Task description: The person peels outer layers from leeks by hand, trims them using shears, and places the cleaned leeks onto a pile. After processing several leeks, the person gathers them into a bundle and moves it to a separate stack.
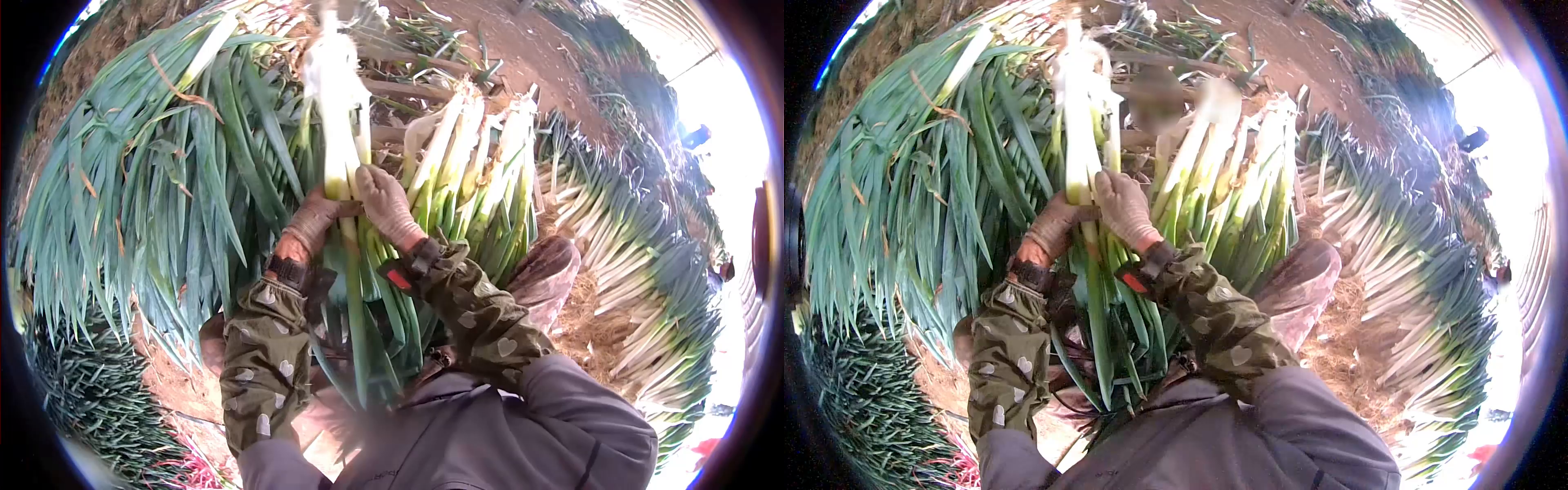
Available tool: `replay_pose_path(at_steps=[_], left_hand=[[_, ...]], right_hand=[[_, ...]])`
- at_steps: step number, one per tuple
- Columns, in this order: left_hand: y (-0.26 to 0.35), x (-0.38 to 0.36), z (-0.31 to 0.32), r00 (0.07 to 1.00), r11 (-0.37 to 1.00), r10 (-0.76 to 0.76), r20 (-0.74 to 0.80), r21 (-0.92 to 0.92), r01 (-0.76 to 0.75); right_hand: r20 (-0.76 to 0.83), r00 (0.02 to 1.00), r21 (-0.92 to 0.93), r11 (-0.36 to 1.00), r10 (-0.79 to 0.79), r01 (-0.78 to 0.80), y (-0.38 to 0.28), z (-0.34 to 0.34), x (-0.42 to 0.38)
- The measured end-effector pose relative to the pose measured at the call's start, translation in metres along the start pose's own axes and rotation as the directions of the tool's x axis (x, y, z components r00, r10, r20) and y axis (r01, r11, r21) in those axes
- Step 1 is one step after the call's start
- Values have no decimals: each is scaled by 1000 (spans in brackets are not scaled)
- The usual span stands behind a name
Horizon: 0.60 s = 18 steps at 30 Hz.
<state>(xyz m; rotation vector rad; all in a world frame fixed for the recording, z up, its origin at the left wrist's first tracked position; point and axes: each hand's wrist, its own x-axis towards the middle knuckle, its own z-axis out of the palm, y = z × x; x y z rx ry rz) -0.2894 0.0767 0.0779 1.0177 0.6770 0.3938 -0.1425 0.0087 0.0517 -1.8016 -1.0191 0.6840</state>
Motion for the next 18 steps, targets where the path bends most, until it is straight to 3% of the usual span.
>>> replay_pose_path(at_steps=[1, 3, 4, 5, 7, 9, 12, 16, 18], left_hand=[[-2, -1, -1, 998, 999, -11, -65, 37, 13], [-8, 7, -17, 994, 996, -26, -102, 87, 35], [-11, 10, -22, 992, 993, -29, -121, 108, 42], [1, 2, -18, 989, 986, 6, -149, 163, 18], [3, 1, -19, 992, 992, 50, -120, 124, -35], [-1, 5, -21, 990, 990, 59, -124, 136, -42], [2, 3, -10, 990, 989, 60, -129, 140, -42], [7, 5, -6, 989, 983, 60, -135, 180, -36], [8, 6, -3, 988, 987, 71, -139, 151, -50]], right_hand=[[53, 997, 61, 997, -49, 46, 13, 0, -2], [130, 985, -177, 980, 112, -88, -11, -37, -16], [-7, 983, -221, 958, 186, -183, 7, -49, -15], [-167, 939, -79, 946, 299, -315, 8, -63, -16], [-348, 910, -414, 834, 225, -365, 66, -85, 10], [-316, 883, -511, 722, 347, -467, 82, -99, 35], [-292, 873, -576, 657, 390, -487, 46, -96, 55], [-409, 913, -700, 638, 11, -321, 59, -74, 64], [-357, 934, -724, 640, -27, -259, 63, -74, 67]])
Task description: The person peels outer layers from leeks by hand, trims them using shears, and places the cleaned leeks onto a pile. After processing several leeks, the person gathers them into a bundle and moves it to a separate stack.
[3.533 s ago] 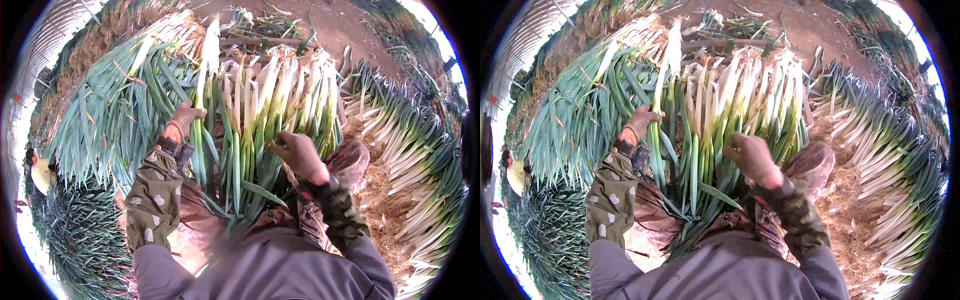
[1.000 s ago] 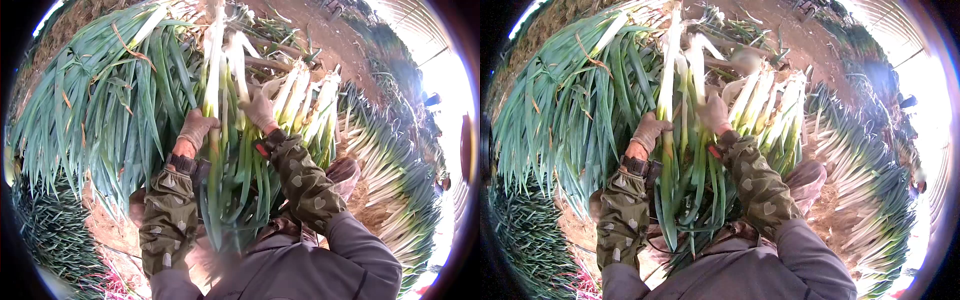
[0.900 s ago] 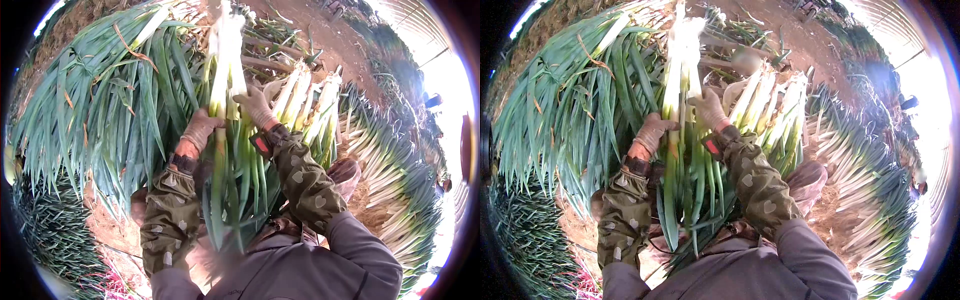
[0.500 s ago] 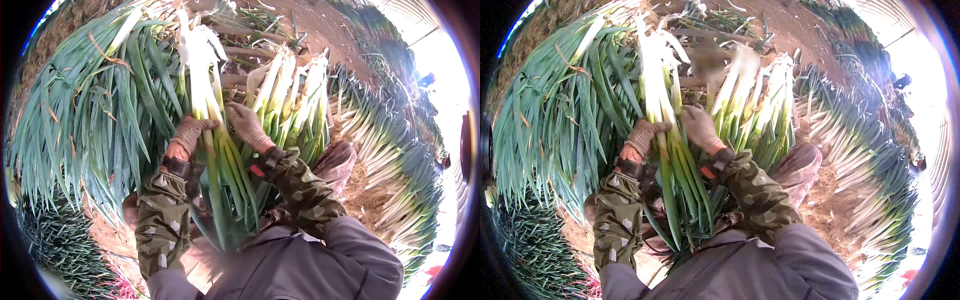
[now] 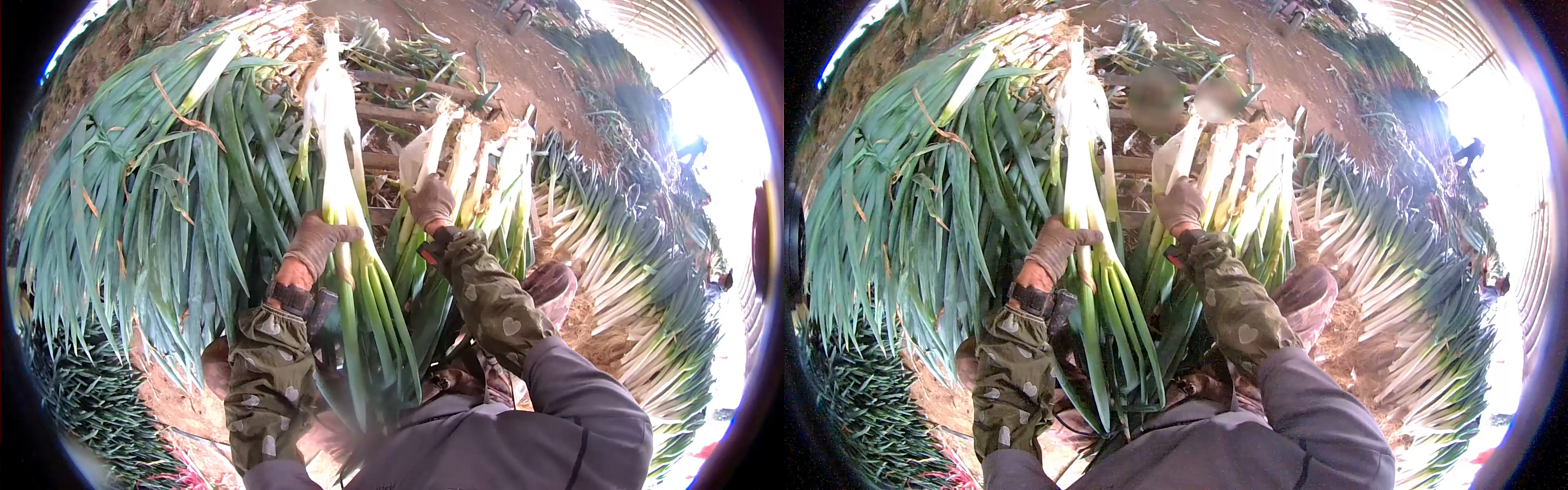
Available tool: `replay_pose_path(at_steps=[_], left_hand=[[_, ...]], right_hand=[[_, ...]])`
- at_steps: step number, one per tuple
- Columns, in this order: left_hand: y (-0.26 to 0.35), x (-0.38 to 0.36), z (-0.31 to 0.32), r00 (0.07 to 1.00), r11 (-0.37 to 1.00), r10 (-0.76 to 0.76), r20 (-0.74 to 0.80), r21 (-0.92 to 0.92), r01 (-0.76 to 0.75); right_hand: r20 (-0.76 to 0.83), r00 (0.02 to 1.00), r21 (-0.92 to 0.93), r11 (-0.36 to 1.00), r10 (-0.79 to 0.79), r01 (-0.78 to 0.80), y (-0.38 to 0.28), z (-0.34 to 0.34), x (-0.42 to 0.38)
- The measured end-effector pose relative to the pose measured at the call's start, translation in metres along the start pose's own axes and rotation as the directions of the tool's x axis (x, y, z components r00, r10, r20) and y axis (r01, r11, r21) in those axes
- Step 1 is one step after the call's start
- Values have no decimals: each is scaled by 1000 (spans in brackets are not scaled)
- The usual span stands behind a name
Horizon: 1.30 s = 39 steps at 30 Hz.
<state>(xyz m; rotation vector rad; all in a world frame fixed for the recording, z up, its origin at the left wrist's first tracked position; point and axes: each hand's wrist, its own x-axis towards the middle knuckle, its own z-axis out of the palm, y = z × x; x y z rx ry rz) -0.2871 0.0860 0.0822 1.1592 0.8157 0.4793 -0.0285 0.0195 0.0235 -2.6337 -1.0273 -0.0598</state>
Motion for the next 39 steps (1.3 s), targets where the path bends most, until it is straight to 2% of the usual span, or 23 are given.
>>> replay_pose_path(at_steps=[3, 5, 7, 8, 9, 11, 12, 15, 16, 17, 19, 20, 21, 23, 24, 25, 27, 28, 31, 35, 37, 38, 39], left_hand=[[6, 2, -2, 999, 998, -39, 17, -53, 39], [14, 1, -2, 998, 992, -61, 26, -105, 64], [20, 0, -3, 999, 982, -24, 47, -186, 33], [23, -1, -2, 999, 981, 11, 45, -194, -2], [26, -1, -3, 998, 979, 49, 44, -200, -40], [31, 1, -9, 997, 987, 64, 42, -148, -58], [32, 1, -9, 997, 990, 66, 46, -125, -60], [39, -5, -3, 990, 976, 118, 79, -195, -101], [38, -4, -1, 989, 976, 124, 78, -189, -108], [39, -6, 3, 988, 974, 120, 95, -206, -98], [41, -10, 8, 987, 967, 114, 113, -240, -84], [38, -11, 12, 986, 964, 135, 101, -243, -107], [32, -8, 13, 989, 978, 104, 103, -194, -82], [16, 6, 8, 995, 997, 66, 71, 32, -68], [-16, 32, 1, 994, 983, 106, 36, 148, -110], [-18, 38, 2, 975, 942, 214, 55, 251, -221], [1, 18, 13, 987, 988, 152, 55, -43, -150], [-1, 23, 12, 995, 997, 77, 57, -18, -76], [-7, 28, 16, 986, 987, 155, 58, -53, -152], [6, 14, 25, 976, 988, 153, 154, -62, -144], [5, 14, 32, 972, 986, 166, 165, -40, -161], [3, 16, 34, 980, 996, 89, 179, -36, -84], [0, 16, 38, 978, 996, 83, 189, -54, -74]], right_hand=[[-43, 996, 118, 989, -82, 86, -30, -16, 7], [-68, 988, 396, 905, -138, 154, -55, -36, 18], [-38, 985, 485, 859, -166, 164, -72, -46, 39], [-19, 973, 456, 864, -229, 212, -78, -49, 48], [8, 973, 494, 847, -230, 196, -83, -52, 56], [133, 975, 618, 784, -176, 57, -98, -69, 65], [29, 977, 579, 800, -211, 156, -101, -77, 69], [82, 976, 642, 760, -200, 102, -131, -109, 68], [74, 968, 559, 814, -241, 160, -135, -102, 72], [-26, 960, 553, 797, -277, 245, -135, -99, 66], [-74, 958, 613, 745, -279, 264, -134, -92, 55], [-24, 963, 631, 743, -268, 223, -136, -98, 44], [25, 966, 646, 742, -258, 181, -137, -106, 33], [35, 966, 599, 779, -257, 186, -128, -90, 33], [5, 965, 633, 749, -260, 198, -121, -77, 35], [-24, 964, 665, 716, -265, 213, -116, -70, 36], [141, 960, 716, 694, -241, 69, -113, -90, 21], [95, 954, 683, 715, -285, 146, -110, -95, 14], [-45, 936, 567, 763, -348, 311, -97, -74, 16], [139, 964, 566, 817, -228, 112, -95, -81, 33], [148, 968, 580, 810, -201, 80, -97, -84, 37], [154, 970, 586, 808, -187, 62, -97, -86, 37], [158, 972, 592, 804, -173, 47, -99, -88, 36]])
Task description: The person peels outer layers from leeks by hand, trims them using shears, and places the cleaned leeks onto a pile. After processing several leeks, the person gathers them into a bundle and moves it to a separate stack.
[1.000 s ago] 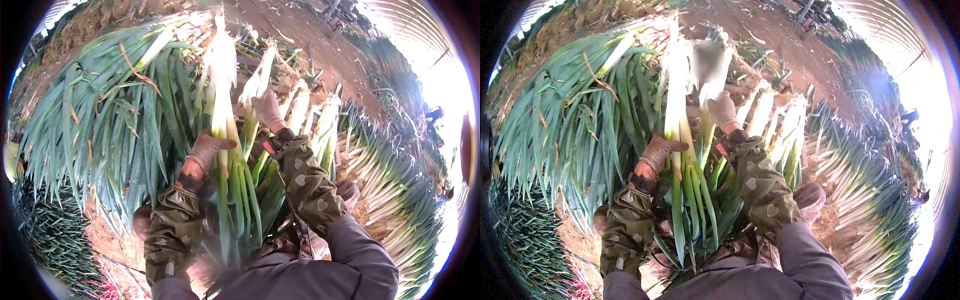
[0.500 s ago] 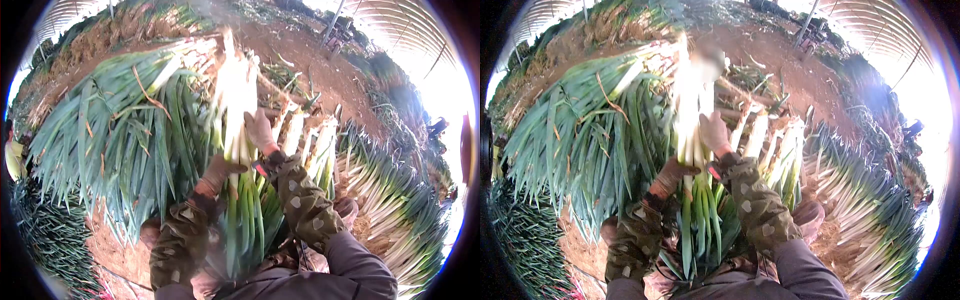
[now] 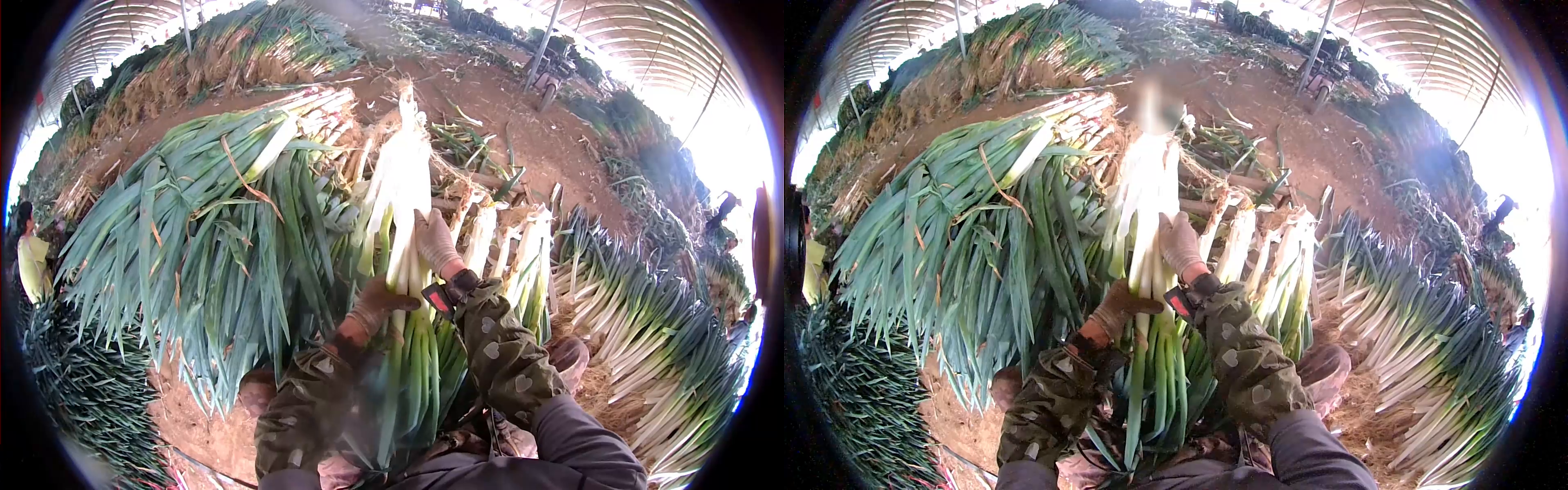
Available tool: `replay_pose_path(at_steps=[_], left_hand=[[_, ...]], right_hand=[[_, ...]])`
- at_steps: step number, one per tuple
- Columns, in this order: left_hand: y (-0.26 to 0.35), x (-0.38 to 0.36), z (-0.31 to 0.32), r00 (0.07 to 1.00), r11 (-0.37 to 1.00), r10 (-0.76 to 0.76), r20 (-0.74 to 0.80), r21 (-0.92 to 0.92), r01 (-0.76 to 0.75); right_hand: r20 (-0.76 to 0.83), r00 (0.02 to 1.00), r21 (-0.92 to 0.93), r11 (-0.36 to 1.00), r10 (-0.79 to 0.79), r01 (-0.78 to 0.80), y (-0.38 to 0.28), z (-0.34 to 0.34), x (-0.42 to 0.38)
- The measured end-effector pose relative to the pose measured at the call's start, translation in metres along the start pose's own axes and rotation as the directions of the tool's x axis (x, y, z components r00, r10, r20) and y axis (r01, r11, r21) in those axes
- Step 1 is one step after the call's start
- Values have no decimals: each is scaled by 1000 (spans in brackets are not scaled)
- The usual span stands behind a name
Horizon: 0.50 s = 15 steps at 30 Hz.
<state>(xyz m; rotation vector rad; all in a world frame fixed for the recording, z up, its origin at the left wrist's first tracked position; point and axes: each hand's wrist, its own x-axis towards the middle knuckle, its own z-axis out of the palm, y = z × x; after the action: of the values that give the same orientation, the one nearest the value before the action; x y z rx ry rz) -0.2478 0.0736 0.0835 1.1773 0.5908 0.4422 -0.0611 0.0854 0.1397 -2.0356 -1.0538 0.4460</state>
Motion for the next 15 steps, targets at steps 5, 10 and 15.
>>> replay_pose_path(at_steps=[5, 10, 15], left_hand=[[-1, 1, 16, 999, 993, -33, -13, 114, 34], [-15, 12, 20, 998, 942, -52, -23, 331, 56], [-40, 0, 48, 970, 730, 99, 222, 646, -223]], right_hand=[[-3, 996, 170, 981, -90, 89, 29, 3, 3], [35, 989, 507, 856, -142, 105, 20, -8, -62], [154, 988, 452, 891, -26, -47, 32, -28, -84]])
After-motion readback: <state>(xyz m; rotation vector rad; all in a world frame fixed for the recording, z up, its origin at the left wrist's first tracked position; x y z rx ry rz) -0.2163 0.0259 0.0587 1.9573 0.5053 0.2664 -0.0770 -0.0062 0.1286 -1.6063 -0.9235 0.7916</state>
